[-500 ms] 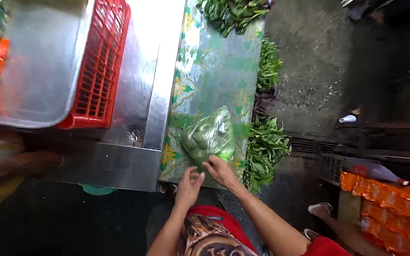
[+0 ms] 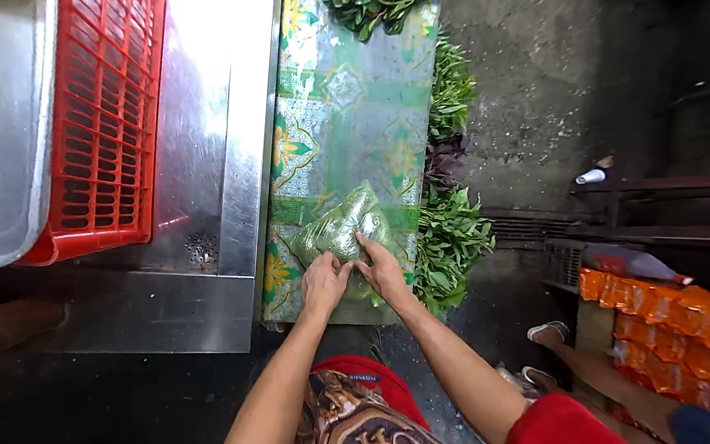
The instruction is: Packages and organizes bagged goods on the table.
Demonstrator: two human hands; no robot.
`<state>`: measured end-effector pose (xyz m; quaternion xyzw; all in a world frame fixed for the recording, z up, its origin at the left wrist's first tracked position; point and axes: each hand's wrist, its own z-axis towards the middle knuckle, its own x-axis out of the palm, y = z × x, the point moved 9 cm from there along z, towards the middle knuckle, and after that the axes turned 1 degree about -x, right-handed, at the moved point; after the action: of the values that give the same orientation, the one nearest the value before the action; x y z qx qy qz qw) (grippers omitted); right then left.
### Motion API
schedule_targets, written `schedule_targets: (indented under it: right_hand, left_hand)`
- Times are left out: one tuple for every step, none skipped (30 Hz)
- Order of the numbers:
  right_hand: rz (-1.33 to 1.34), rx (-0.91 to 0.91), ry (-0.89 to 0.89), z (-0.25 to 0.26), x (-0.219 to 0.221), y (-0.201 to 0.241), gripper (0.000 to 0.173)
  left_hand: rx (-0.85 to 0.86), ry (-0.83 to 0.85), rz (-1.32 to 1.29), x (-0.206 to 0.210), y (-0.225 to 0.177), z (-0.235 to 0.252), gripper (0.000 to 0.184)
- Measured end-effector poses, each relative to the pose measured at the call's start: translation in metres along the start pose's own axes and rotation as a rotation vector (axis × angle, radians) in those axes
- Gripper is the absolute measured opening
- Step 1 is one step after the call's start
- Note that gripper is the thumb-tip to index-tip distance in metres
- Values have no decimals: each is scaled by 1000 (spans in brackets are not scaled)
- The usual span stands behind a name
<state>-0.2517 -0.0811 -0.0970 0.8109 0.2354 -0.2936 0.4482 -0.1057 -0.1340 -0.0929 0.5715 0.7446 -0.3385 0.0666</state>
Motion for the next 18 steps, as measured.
schedule_targets:
  right_hand:
    - [4, -48, -36, -3, -6, 7, 40]
    - [-4, -106, -80, -6, -12, 14, 29]
    - [-20, -166, -125, -10, -18, 22, 24]
    - [-43, -217, -164, -15, -25, 28, 22]
    - [-75, -257, -208, -19, -31, 34, 21]
    - [-100, -286, -255, -21, -38, 39, 21]
    - [-117, -299, -293, -23, -43, 42, 21]
    - [-131, -298, -321, -24, -47, 43, 22]
    - [-138, -289, -339, -22, -49, 43, 22]
    - [-137, -274, -343, -21, -51, 42, 21]
    - [-133, -257, -335, -19, -51, 39, 21]
    - [-125, -241, -327, -16, -51, 36, 20]
    - [-118, -225, -318, -13, -51, 35, 20]
    - [-109, -215, -312, -10, -50, 35, 21]
    - [-105, -211, -310, -7, -48, 36, 21]
    - [-105, -215, -309, -4, -45, 39, 21]
    - [-107, -231, -314, 0, -41, 44, 22]
    - [-108, -257, -324, 4, -37, 49, 22]
  left_hand:
    - [71, -95, -47, -5, -2, -2, 44]
    - [132, -156, -74, -7, -5, -3, 45]
    - [184, -174, -79, -6, -10, -4, 47]
    - [248, -168, -78, -3, -15, -4, 46]
    - [315, -168, -73, 0, -22, -4, 41]
    - [370, -184, -71, -1, -30, -4, 34]
    - [400, -202, -69, -5, -36, -5, 27]
    - [403, -193, -59, -9, -42, -4, 23]
    - [388, -155, -36, -12, -47, -1, 22]
    - [366, -93, -11, -12, -50, 2, 23]
    - [349, -42, -1, -10, -50, 5, 25]
    - [342, -19, -17, -9, -50, 7, 25]
    - [331, 3, -52, -9, -48, 10, 26]
    - [315, 31, -101, -10, -45, 12, 27]
    - [300, 60, -151, -11, -41, 14, 28]
    - [294, 77, -188, -13, -37, 17, 30]
    - [290, 81, -212, -15, -33, 20, 31]
    - [285, 71, -233, -17, -29, 23, 33]
